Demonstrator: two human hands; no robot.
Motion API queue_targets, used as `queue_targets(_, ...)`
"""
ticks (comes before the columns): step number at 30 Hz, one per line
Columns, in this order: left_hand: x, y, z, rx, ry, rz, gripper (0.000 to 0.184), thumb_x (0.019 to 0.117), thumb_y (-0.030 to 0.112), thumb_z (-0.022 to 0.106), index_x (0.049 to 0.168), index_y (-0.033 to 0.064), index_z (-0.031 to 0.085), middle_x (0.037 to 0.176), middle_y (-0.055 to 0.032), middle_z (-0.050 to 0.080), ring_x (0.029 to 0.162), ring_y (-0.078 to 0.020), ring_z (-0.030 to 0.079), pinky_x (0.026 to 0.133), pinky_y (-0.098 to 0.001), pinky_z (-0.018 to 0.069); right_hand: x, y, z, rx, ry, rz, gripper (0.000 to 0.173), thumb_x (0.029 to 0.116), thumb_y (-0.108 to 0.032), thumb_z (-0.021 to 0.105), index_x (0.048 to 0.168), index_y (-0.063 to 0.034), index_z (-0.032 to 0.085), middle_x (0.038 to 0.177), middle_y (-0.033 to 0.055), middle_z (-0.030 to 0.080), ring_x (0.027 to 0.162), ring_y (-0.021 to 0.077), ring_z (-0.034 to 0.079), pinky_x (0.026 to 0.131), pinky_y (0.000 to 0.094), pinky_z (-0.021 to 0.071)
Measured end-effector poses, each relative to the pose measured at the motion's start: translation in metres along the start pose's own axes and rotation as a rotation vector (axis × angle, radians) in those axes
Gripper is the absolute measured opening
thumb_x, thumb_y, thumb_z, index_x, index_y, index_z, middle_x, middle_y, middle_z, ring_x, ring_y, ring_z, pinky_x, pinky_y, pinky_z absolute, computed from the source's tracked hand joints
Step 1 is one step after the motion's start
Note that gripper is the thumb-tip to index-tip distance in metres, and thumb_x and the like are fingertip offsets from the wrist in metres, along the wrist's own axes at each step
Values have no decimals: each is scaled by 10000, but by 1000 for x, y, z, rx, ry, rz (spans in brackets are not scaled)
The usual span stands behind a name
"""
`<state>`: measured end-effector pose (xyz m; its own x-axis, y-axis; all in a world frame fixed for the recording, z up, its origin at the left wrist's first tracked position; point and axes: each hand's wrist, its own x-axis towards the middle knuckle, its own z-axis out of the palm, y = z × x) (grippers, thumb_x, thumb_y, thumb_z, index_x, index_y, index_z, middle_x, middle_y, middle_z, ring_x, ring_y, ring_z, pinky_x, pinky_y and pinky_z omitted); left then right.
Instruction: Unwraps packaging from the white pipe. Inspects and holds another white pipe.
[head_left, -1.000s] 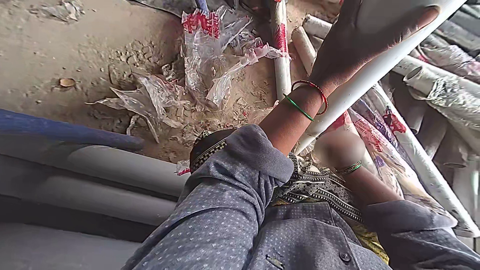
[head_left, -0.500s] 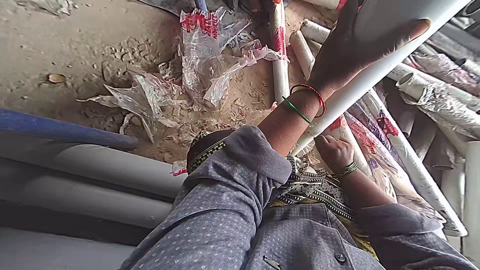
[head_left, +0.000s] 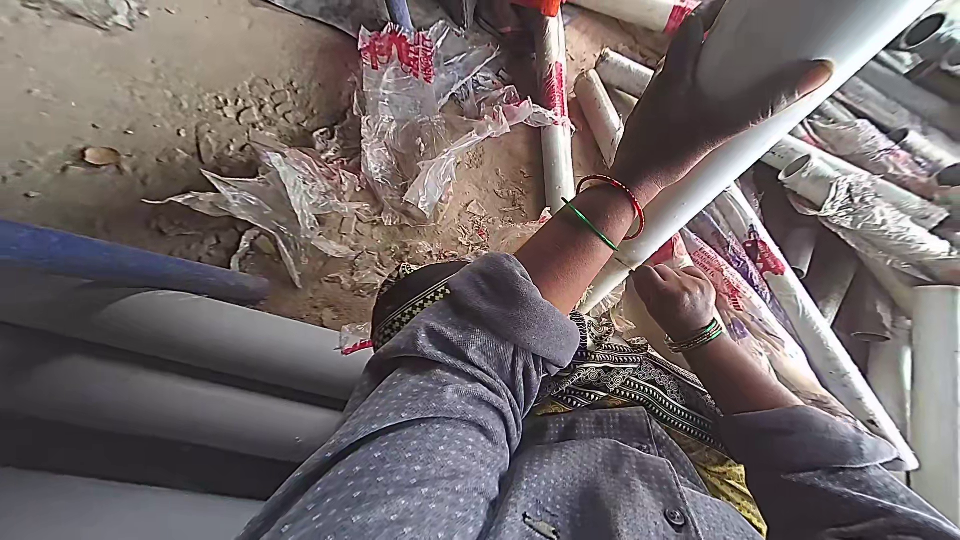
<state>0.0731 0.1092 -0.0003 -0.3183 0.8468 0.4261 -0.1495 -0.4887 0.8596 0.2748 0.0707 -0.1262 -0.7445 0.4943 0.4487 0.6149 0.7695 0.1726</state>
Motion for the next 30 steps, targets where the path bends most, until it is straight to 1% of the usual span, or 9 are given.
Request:
queue_targets(4,0,0,-1,38,14,7,863,801,302,804,1475,-40,388,1313,-200,575,1143,-176,611,967,-333,524,12,0,-12,-5,33,-3,309,997,-190,538,748,-39,641,588,125,597,492,290,596,490,438,418)
queue_targets(10,0,3,-3,36,-10,17,827,804,285,807,1454,-33,407,1280,-189,593,1122,-169,619,952,-322,529,-2,6,9,22,3,-7,308,984,-152,545,712,-22,607,568,137,581,491,310,609,472,447,431)
queue_targets(13,0,4,-3,26,-9,-10,834,785,268,819,1453,-20,410,1291,-174,588,1132,-158,610,966,-316,520,-5,9,9,21,-28,-19,288,976,-145,552,734,-15,639,576,147,589,499,320,614,481,456,435)
queue_targets(15,7,-28,-7,41,-19,97,884,806,377,815,1477,-3,383,1319,-158,582,1156,-156,607,977,-337,523,-14,16,12,22,-94,-41,259,973,-134,560,777,-9,676,591,156,603,509,331,622,487,465,443)
queue_targets(17,23,-88,-14,78,-1,279,983,840,581,758,1508,-1,333,1343,-162,582,1186,-191,624,977,-393,557,-27,22,16,35,-175,-56,257,990,-137,558,804,-5,677,619,170,625,540,346,648,509,479,471)
queue_targets(19,30,-107,-18,77,16,278,1017,815,617,761,1517,25,325,1354,-147,579,1199,-200,617,991,-419,547,-31,23,16,33,-160,-47,291,1008,-184,533,821,-22,686,634,157,644,555,330,661,528,474,484)
queue_targets(22,23,-90,-18,80,18,277,980,835,581,757,1498,-7,338,1328,-163,584,1169,-193,625,963,-391,552,-10,11,0,41,-6,-8,311,1006,-216,530,818,-43,708,618,131,641,533,305,644,514,458,472)
queue_targets(25,3,-8,-6,30,-6,29,868,787,315,811,1469,-16,388,1298,-162,585,1132,-154,607,963,-320,521,15,4,-7,22,61,3,299,984,-207,562,768,-32,672,591,126,611,505,296,614,495,447,436)
queue_targets(30,-1,1,-6,6,-2,29,867,784,270,813,1465,-42,376,1305,-192,570,1132,-161,602,960,-307,517,5,0,9,1,-21,-31,270,972,-159,568,759,-26,666,576,142,598,493,312,612,482,454,434)
